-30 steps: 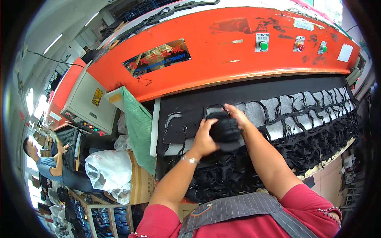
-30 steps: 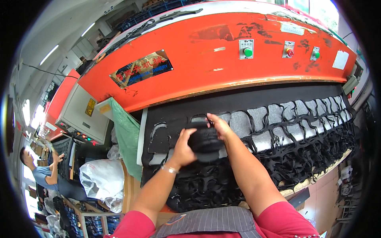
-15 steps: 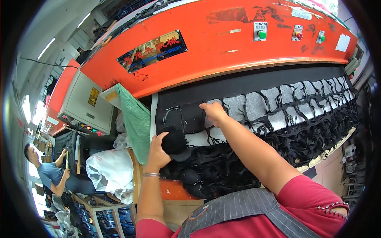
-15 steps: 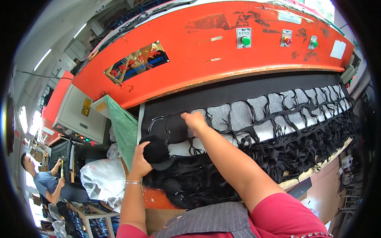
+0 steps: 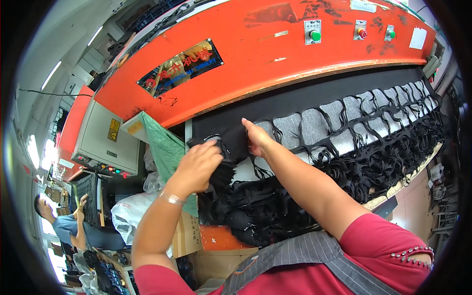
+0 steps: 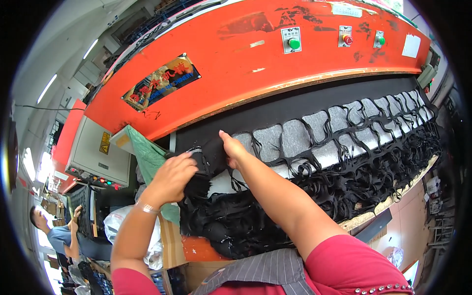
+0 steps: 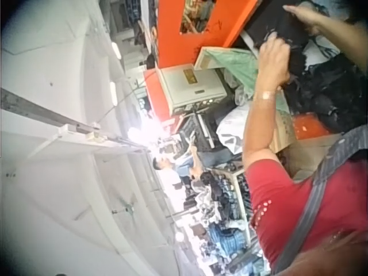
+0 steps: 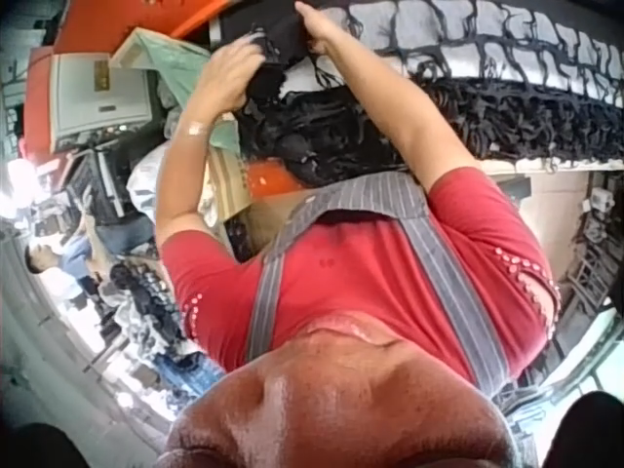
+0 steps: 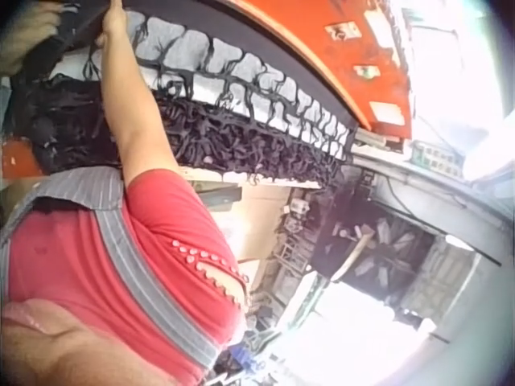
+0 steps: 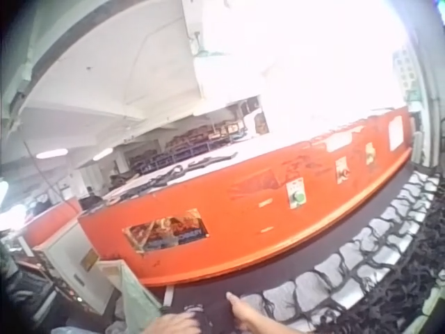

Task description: Using a hydraulic press and metal dies to cut out shoe upper components from sheets of material.

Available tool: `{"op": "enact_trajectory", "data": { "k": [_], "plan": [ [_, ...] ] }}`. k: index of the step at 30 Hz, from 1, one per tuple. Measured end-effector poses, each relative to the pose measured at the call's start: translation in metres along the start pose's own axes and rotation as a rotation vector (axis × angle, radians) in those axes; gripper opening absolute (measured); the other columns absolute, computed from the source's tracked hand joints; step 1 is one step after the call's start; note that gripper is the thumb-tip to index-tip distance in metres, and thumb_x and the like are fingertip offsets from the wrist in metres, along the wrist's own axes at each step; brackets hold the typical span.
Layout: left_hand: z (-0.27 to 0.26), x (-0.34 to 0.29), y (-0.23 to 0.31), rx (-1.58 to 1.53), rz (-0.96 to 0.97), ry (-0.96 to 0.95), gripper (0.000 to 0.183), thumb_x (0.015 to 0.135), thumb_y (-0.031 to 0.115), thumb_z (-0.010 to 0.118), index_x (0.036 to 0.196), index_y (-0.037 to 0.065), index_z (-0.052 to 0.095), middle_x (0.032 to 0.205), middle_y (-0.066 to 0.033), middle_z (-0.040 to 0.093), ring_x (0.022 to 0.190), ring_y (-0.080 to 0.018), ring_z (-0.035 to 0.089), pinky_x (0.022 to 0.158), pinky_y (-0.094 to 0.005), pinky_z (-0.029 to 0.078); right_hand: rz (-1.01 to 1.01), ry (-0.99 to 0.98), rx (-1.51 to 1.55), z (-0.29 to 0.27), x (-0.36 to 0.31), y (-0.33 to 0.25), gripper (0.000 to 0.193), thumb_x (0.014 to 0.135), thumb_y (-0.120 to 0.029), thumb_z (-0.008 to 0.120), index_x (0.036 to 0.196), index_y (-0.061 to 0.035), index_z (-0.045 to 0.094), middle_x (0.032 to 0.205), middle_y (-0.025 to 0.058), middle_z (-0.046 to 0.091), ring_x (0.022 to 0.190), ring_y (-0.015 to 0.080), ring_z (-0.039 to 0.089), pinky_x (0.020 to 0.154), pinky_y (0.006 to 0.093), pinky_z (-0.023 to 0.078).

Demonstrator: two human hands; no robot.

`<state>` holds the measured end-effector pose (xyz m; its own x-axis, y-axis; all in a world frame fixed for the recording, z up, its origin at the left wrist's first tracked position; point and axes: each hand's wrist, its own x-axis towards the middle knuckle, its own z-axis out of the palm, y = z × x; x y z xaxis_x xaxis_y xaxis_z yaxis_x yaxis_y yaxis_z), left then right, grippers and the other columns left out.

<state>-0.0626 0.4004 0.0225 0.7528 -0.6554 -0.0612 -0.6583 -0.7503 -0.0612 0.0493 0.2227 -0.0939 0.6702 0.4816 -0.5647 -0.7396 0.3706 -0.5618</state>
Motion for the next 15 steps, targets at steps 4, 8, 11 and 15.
{"op": "enact_trajectory", "data": {
  "k": [4, 8, 11, 15],
  "plan": [
    [0.017, 0.061, 0.005, 0.202, 0.269, -0.209, 0.037, 0.060, 0.008, 0.071, 0.096, 0.003, 0.063, 0.149, -0.0206, 0.037, 0.145, -0.0297, 0.024, 0.118, -0.0456, 0.021, -0.044, 0.058, 0.024, -0.028, 0.022, 0.016, 0.067, 0.091, -0.062, 0.048, 0.122, -0.0032, 0.052, 0.110, 0.0130, 0.064, 0.100, 0.0254, 0.060, 0.095, 0.0414, 0.043],
    [0.025, 0.069, 0.001, 0.209, 0.238, -0.250, 0.038, 0.059, 0.010, 0.072, 0.096, 0.004, 0.063, 0.130, -0.0195, 0.051, 0.126, -0.0300, 0.046, 0.109, -0.0430, 0.031, 0.025, -0.157, 0.100, -0.024, 0.007, 0.020, 0.062, 0.087, -0.069, 0.049, 0.104, -0.0095, 0.050, 0.088, 0.0108, 0.064, 0.076, 0.0201, 0.060, 0.069, 0.0365, 0.045],
    [0.027, 0.058, 0.003, 0.180, 0.129, -0.208, 0.039, 0.058, 0.009, 0.070, 0.095, 0.004, 0.063, 0.113, -0.0156, 0.057, 0.106, -0.0288, 0.055, 0.098, -0.0402, 0.038, 0.000, -0.121, 0.120, -0.044, 0.014, 0.023, 0.054, 0.090, -0.062, 0.052, 0.103, -0.0099, 0.050, 0.076, 0.0082, 0.060, 0.069, 0.0207, 0.059, 0.067, 0.0355, 0.046],
    [0.055, -0.010, 0.013, 0.026, -0.036, 0.274, 0.048, 0.055, 0.003, 0.065, 0.103, 0.006, 0.059, 0.108, -0.0106, 0.057, 0.103, -0.0301, 0.053, 0.092, -0.0425, 0.038, -0.072, -0.021, -0.047, -0.034, -0.008, 0.025, 0.045, 0.092, -0.048, 0.058, 0.103, -0.0053, 0.050, 0.076, 0.0076, 0.057, 0.070, 0.0219, 0.059, 0.067, 0.0373, 0.048]
  ]
}}
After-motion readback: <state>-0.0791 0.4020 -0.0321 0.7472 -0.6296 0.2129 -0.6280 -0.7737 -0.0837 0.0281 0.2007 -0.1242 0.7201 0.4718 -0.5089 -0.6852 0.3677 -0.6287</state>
